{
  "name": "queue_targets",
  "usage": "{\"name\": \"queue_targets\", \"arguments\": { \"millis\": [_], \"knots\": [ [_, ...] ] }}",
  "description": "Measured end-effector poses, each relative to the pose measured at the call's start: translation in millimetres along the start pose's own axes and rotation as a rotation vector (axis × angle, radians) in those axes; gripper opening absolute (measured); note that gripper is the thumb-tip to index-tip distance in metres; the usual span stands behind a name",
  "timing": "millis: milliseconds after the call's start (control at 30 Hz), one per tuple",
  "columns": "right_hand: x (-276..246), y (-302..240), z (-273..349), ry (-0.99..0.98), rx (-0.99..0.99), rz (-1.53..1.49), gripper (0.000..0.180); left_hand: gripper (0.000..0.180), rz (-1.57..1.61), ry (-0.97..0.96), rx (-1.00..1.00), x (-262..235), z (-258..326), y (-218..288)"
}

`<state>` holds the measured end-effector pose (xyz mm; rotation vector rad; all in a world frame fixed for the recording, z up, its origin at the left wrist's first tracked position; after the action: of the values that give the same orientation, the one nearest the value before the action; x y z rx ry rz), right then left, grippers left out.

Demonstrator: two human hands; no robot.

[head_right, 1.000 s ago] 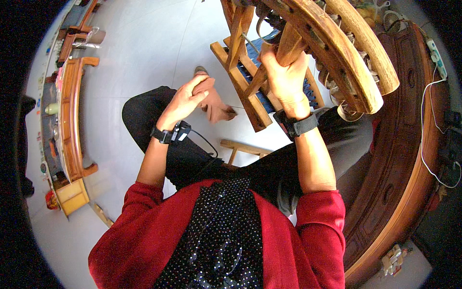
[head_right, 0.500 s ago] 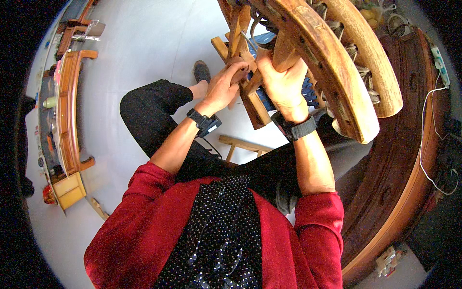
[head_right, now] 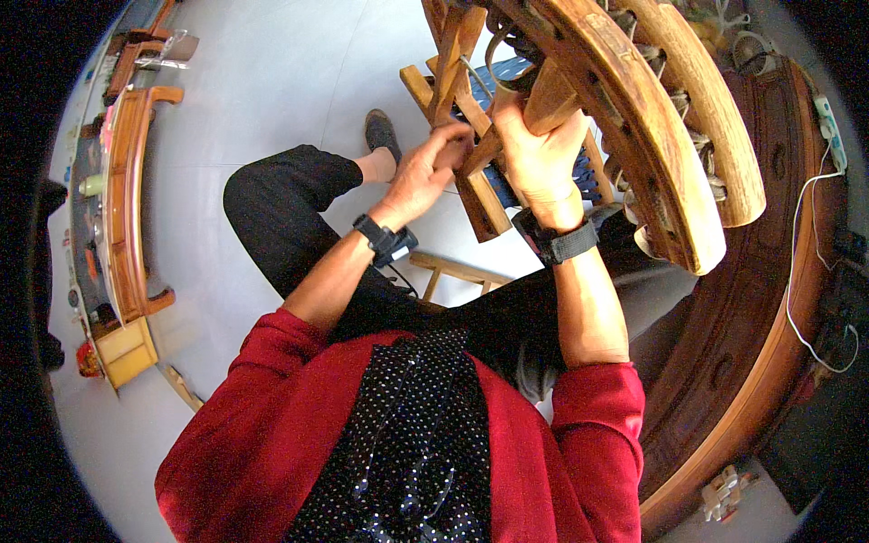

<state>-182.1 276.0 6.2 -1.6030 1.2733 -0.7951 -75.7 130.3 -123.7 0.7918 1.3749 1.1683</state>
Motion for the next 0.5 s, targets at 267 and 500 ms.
{"name": "queue_targets", "arguments": {
  "millis": [267,500],
  "knots": [
    [1.4,5.3,-7.1,-0.026,0.113,-0.113,0.011,0.054,0.338,-0.053,-0.442,-21.2,49.1,-36.5],
    [-28.0,-39.4,-18.3,0.242,0.083,0.006,0.020,0.072,0.133,-0.115,-0.282,-17.0,79.7,-19.7]
  ]
}}
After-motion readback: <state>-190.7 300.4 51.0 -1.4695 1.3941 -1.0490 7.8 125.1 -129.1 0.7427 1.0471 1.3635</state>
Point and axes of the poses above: each hand's wrist, its own z-axis away from the middle knuckle, its own x-axis out of the palm, y = z × x, the point moved 8 cm from there along -z, towards the middle knuckle, and after that the axes turned 9 degrees about z, right-handed, at the moved point
